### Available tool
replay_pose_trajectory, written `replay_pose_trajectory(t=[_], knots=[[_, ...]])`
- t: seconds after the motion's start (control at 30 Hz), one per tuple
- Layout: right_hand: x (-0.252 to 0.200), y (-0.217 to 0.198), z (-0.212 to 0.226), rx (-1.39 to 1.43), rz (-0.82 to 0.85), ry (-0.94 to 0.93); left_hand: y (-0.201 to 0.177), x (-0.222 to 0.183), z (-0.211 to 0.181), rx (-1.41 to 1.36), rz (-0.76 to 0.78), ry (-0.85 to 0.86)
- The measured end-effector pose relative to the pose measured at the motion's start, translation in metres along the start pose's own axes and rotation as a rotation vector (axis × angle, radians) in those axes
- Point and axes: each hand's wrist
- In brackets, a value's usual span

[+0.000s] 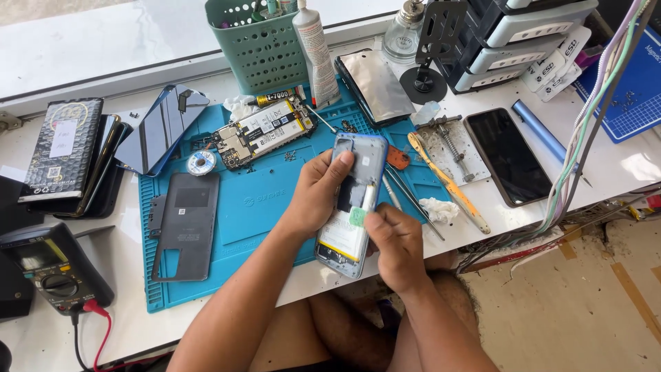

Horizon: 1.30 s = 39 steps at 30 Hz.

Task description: The person is assembling a mobile phone by preparing a battery and installing it into the phone frame.

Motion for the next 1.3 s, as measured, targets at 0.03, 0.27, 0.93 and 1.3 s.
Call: replay_pose_trajectory(t=[0.03, 0.27, 0.93, 1.3], knots=[[0.0, -0.003, 0.002, 0.001, -0.002, 0.0, 0.003, -0.001, 0.0, 0.0, 0.002, -0.002], [0.007, -0.007, 0.011, -0.028, -0.001, -0.013, 0.006, 0.0, -0.002, 0.034, 0.062, 0.006], [0.001, -0.003, 0.025, 0.182, 0.373, 0.025, -0.006, 0.009, -0.007, -0.088, -0.252, 0.083], [0.0, -0.006, 0.017, 0.03, 0.262, 0.052, -0.009, 0.007, 0.004, -0.041, -0.117, 0.066]])
Point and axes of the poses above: each hand's wrist, its own x-axis towards the middle knuckle, its own y-axis out of the palm, z = x × y, and after that the axes turned 14 degrees about z, right-handed
